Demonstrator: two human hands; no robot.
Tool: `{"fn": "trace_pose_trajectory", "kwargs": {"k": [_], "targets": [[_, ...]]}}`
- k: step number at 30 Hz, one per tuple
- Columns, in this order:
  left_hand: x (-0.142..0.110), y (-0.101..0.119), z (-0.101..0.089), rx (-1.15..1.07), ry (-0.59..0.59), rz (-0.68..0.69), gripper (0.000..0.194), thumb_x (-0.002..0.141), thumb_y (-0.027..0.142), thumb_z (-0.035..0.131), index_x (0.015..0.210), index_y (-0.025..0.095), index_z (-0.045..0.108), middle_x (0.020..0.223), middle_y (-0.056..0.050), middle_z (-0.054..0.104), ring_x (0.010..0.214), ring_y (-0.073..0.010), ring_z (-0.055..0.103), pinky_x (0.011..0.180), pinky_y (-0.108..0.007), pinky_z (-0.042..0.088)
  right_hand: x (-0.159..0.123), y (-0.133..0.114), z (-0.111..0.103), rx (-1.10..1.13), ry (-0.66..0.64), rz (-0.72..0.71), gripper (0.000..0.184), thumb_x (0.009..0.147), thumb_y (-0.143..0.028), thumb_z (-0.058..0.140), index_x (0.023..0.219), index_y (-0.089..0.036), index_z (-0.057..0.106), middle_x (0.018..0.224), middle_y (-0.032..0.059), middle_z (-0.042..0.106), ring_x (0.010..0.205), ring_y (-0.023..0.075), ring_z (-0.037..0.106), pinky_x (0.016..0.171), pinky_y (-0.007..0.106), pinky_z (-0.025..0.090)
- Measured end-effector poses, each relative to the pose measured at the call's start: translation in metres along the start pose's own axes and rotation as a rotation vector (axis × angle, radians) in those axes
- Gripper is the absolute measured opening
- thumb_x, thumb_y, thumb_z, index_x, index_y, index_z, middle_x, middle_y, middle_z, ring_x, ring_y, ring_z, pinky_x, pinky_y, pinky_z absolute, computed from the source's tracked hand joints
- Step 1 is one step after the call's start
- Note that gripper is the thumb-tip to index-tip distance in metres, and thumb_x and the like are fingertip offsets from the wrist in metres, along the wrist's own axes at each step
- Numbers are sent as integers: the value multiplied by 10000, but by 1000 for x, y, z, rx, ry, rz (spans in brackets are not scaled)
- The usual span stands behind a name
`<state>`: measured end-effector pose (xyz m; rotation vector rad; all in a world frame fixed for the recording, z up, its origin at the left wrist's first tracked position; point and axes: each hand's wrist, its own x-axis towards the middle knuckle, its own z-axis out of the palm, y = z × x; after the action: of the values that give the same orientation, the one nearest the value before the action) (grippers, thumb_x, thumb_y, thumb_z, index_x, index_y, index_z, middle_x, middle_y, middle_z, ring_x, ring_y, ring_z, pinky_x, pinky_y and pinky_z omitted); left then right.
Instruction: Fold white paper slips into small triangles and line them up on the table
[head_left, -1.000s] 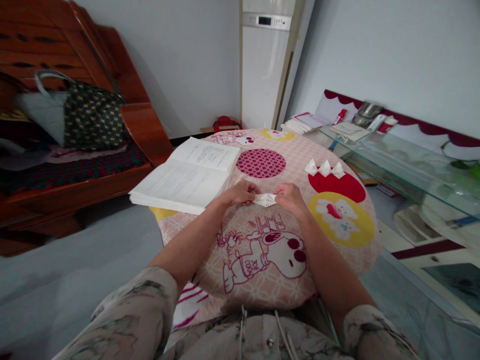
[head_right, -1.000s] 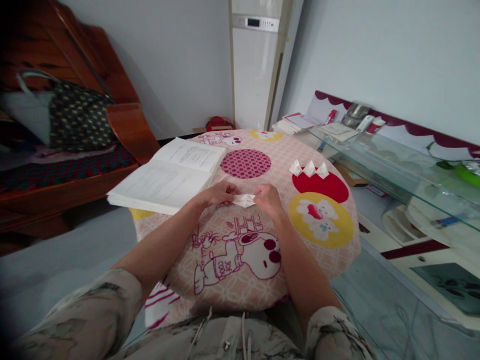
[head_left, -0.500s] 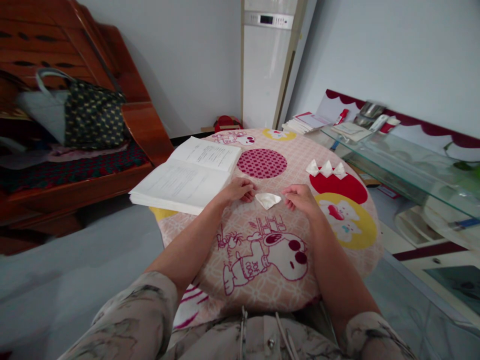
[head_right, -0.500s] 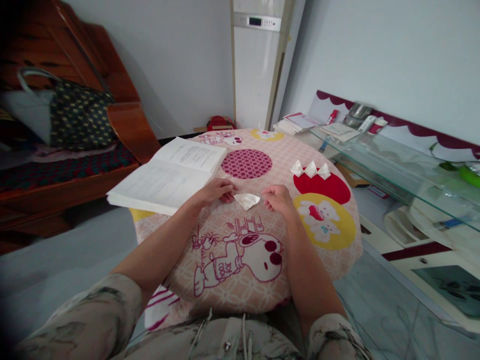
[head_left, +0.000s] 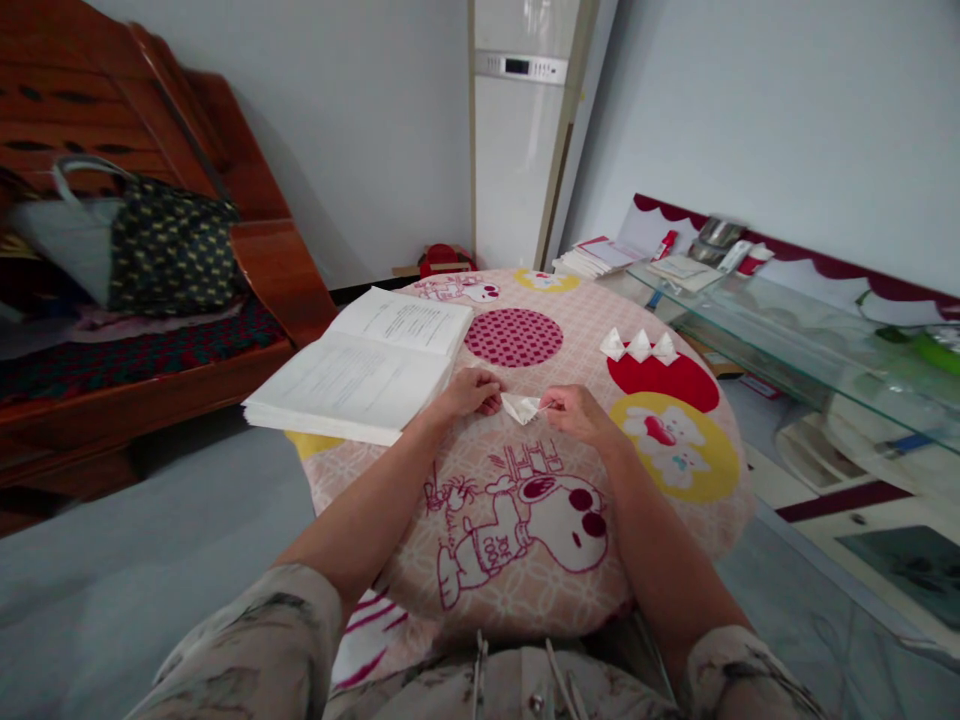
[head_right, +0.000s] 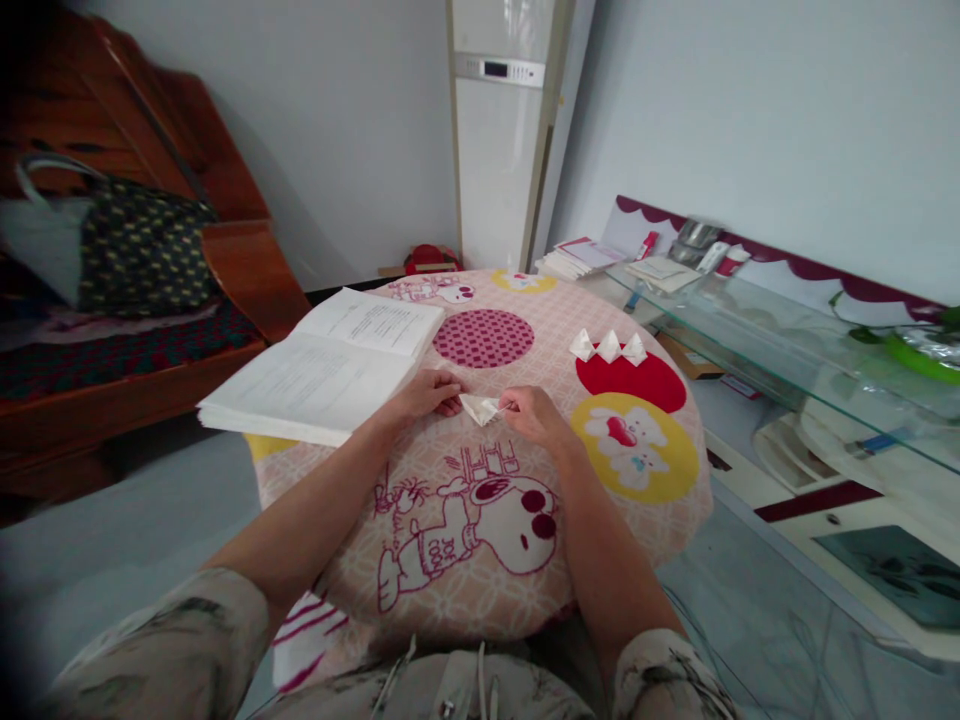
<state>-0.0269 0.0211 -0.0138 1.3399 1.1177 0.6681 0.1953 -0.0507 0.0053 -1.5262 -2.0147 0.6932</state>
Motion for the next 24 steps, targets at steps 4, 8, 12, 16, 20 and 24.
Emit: {"fn": "trace_pose_trajectory", "kwargs": {"k": [4,8,12,16,20,24], "targets": [[4,-3,-1,19,-22,27,77,863,113,642,787,106,647,584,9,648,491,-71,604,545,-181,528,3,10,0,12,120,65,203,755,-151,541,838,-146,726,645,-3,641,629,142,570,600,225,403],[6,-6,-2,46,-24,24,82,846,97,633,766,114,640,574,18,632,487,-75,603,528,-179,519,8,25,-10,-23,324,230,249,778,-163,534,910,-153,744,687,15,675,662,168,608,610,238,431],[9,-10,-3,61,-30,66,84,841,107,616,766,120,650,618,12,651,514,-76,609,544,-185,520,18,36,-26,-187,480,359,286,804,-138,500,930,-147,757,775,53,713,742,194,634,668,258,456],[9,-14,-3,116,-26,101,96,836,127,607,757,127,660,611,13,647,514,-83,601,543,-193,514,35,40,-38,-349,520,415,300,839,-124,488,940,-132,771,881,110,745,849,226,658,756,283,462],[11,-18,-3,157,-25,127,66,828,164,623,795,133,672,600,18,637,526,-91,607,548,-189,504,56,42,-43,-425,498,446,317,895,-122,469,983,-129,773,971,135,761,908,227,672,784,277,456],[13,-23,-4,225,-23,157,96,829,193,610,774,142,669,614,10,649,525,-97,607,540,-192,487,74,47,-45,-446,489,465,315,927,-115,468,997,-105,776,1047,180,758,968,243,682,804,286,452]]}}
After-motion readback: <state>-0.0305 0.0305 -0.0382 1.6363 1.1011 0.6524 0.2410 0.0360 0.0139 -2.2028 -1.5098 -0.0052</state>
